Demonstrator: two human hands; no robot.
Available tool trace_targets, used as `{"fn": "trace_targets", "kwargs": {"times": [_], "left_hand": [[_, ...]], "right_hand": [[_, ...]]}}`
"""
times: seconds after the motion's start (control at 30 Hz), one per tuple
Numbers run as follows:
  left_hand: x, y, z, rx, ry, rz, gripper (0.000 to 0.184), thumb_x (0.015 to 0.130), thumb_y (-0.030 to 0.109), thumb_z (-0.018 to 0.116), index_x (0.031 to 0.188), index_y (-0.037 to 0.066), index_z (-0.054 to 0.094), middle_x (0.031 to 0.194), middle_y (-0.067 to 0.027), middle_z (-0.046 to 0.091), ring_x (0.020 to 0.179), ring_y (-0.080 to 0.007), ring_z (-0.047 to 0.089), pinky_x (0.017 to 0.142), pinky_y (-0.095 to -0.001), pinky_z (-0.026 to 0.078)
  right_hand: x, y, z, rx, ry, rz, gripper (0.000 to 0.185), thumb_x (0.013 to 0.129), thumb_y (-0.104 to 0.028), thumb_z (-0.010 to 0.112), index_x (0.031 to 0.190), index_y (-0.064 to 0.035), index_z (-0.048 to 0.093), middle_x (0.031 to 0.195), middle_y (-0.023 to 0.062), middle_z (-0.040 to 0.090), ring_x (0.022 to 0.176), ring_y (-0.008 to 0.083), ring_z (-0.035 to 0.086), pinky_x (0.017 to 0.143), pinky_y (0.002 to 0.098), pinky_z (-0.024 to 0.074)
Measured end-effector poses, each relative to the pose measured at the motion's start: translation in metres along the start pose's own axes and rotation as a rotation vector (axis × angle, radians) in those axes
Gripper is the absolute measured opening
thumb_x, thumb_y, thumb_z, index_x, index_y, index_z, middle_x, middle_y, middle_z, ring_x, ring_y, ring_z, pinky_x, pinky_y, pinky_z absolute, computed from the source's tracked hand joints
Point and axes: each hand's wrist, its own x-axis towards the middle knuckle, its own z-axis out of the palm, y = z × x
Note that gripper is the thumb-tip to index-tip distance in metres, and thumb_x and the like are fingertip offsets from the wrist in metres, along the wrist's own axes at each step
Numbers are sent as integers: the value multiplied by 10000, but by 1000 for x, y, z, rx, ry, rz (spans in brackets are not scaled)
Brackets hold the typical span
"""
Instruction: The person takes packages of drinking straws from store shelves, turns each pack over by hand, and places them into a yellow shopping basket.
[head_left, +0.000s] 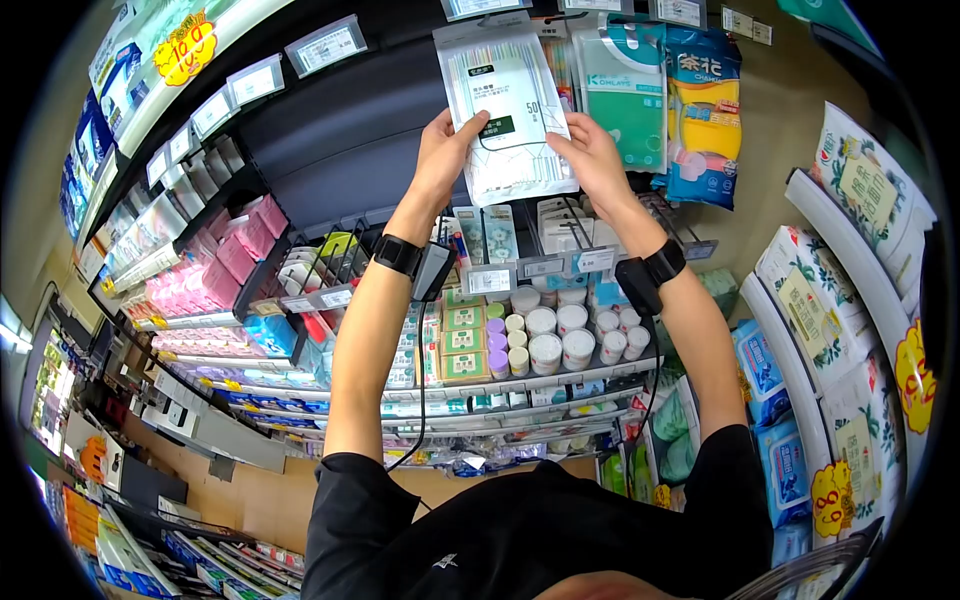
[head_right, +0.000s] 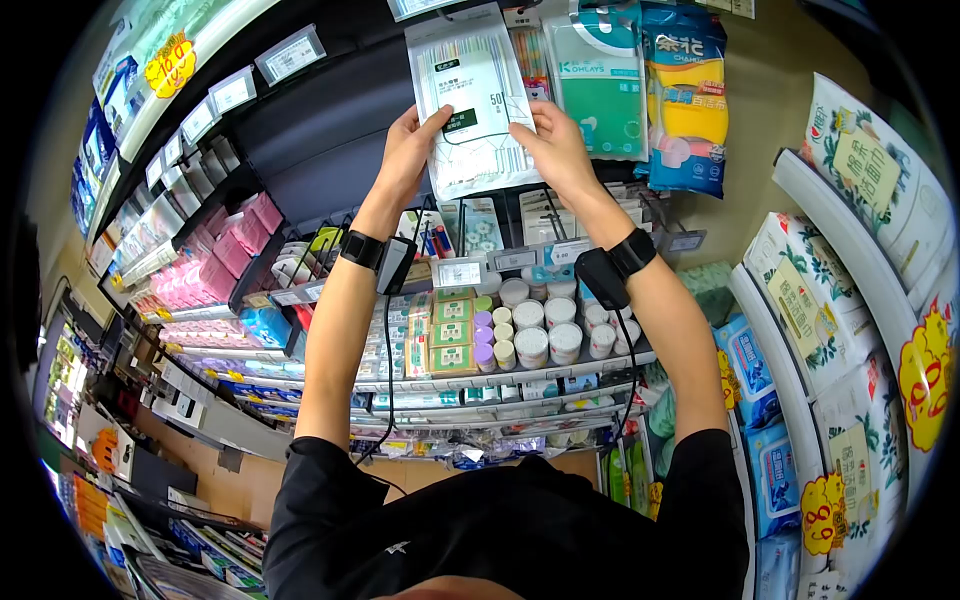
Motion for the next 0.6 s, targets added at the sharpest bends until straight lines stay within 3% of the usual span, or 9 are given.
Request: {"fn": "trace_targets", "kwargs": {"times": [0.37,0.6], "left_hand": [[-50,38,8,-32,-79,33,409,991,204,620,1262,-91,540,1111,-163,688,926,-159,707,773,-267,585],[-92,72,12,-97,-103,26,428,971,213,653,1254,-92,552,1115,-163,700,951,-163,699,816,-273,561]], "right_hand": [[-58,-52,16,95,66,-32,388,933,-91,663,1265,63,534,1208,133,640,1102,165,611,943,281,483],[-99,-89,31,103,89,-31,406,934,-87,660,1283,65,522,1225,138,636,1109,164,612,956,282,479]]}}
